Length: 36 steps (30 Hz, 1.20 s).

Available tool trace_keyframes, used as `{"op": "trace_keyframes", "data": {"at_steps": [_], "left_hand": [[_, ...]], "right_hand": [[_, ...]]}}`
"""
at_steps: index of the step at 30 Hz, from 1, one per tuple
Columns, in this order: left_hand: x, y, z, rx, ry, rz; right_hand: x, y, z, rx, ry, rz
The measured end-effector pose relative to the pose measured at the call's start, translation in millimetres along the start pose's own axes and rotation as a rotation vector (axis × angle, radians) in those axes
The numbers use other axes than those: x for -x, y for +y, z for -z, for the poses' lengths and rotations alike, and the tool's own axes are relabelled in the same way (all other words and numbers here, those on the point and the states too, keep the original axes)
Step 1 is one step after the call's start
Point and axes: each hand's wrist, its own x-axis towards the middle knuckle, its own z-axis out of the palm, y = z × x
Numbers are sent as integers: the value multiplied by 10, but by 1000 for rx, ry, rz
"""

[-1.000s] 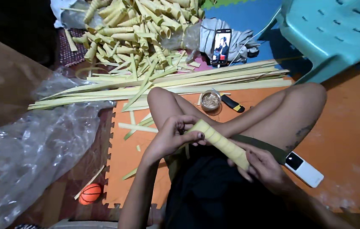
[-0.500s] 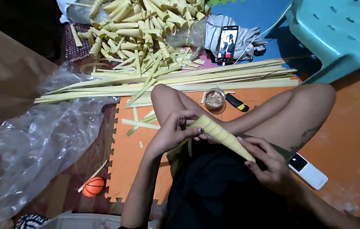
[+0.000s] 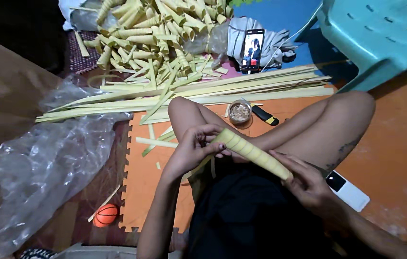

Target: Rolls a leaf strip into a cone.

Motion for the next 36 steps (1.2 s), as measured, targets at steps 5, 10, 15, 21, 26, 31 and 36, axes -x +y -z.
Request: {"op": "trace_keyframes", "data": {"at_steps": [5, 10, 15, 21, 26, 31, 36], "left_hand": [[0, 8, -18, 11, -26, 41], [-23, -9, 0, -13, -12, 30], [-23, 14, 26, 24, -46, 46], [-9, -8, 35, -57, 38, 2], [-33, -28, 23, -202, 57, -331], [-171, -10, -192, -489, 187, -421], [-339, -132, -433, -513, 343, -292]], "right_hand": [[34, -156, -12, -705, -144, -499], [107, 97, -66, -16, 16, 24], [63, -126, -19, -713, -117, -540], [44, 93, -80, -35, 51, -32], [-161, 6, 194, -761, -379, -550], [-807, -163, 83, 73, -19, 56], [-1325, -309, -386, 67, 281, 257]]}}
